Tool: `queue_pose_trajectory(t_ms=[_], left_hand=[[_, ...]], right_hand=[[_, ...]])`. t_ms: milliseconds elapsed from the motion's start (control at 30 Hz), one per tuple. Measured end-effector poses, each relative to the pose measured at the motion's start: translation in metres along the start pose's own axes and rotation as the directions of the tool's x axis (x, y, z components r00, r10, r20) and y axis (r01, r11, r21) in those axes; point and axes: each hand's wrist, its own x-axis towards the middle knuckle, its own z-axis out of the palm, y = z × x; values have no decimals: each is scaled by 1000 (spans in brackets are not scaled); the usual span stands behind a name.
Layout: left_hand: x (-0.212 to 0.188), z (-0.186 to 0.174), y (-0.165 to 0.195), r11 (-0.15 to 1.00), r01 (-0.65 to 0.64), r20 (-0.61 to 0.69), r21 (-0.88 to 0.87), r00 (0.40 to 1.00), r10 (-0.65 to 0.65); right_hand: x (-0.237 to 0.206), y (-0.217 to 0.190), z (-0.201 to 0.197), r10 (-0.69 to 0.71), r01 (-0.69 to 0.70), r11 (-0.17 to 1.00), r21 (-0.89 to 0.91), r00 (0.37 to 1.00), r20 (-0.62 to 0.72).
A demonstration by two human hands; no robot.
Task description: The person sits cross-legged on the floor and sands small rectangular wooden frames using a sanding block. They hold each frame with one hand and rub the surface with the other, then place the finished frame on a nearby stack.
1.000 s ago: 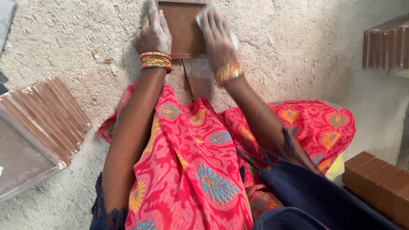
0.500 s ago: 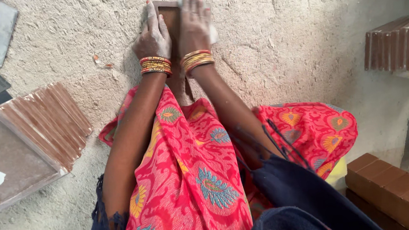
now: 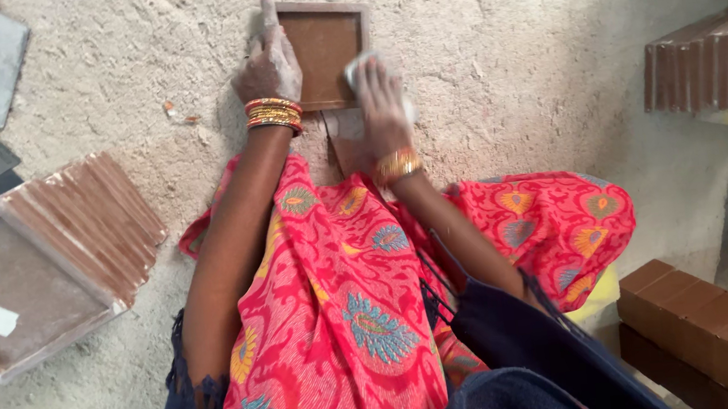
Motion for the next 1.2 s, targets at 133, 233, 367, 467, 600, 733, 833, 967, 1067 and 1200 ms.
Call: queue_pose_trajectory(t_ms=[133,233,367,467,600,733,833,967,1067,1200], left_hand=[[6,0,-5,1000,6,112,13,994,-8],[13,-2,-7,996,62,302,-57,952,-42],[31,-4,-3,998,-62,122,-10,990,63],[49,-4,1,983,-176,-6,41,984,177],[57,-1,3,965,-228,58,126,973,223],[47,8,7,946,-222,-16,237,973,232],[33,13,11,981,-101,303,164,952,47],[-1,4,17,988,5,457,156,886,-77],[-22,-3,27,984,43,538,171,833,-130],[-37,-5,31,986,46,568,157,813,-128]], right_hand=[[-50,-17,-12,24,-28,992,123,999,31],[-32,-10,-10,49,-54,990,129,998,45],[49,18,1,45,-45,998,-47,999,6],[99,34,-3,18,-17,1000,-13,996,89],[89,48,-8,-68,67,997,39,996,52],[9,41,-12,13,-10,982,189,1000,-17],[-37,38,-9,151,-156,956,247,988,39],[-22,57,1,199,-195,978,76,979,-49],[4,75,-1,162,-163,987,-11,985,-54],[-34,44,-1,83,-70,989,129,992,-100]])
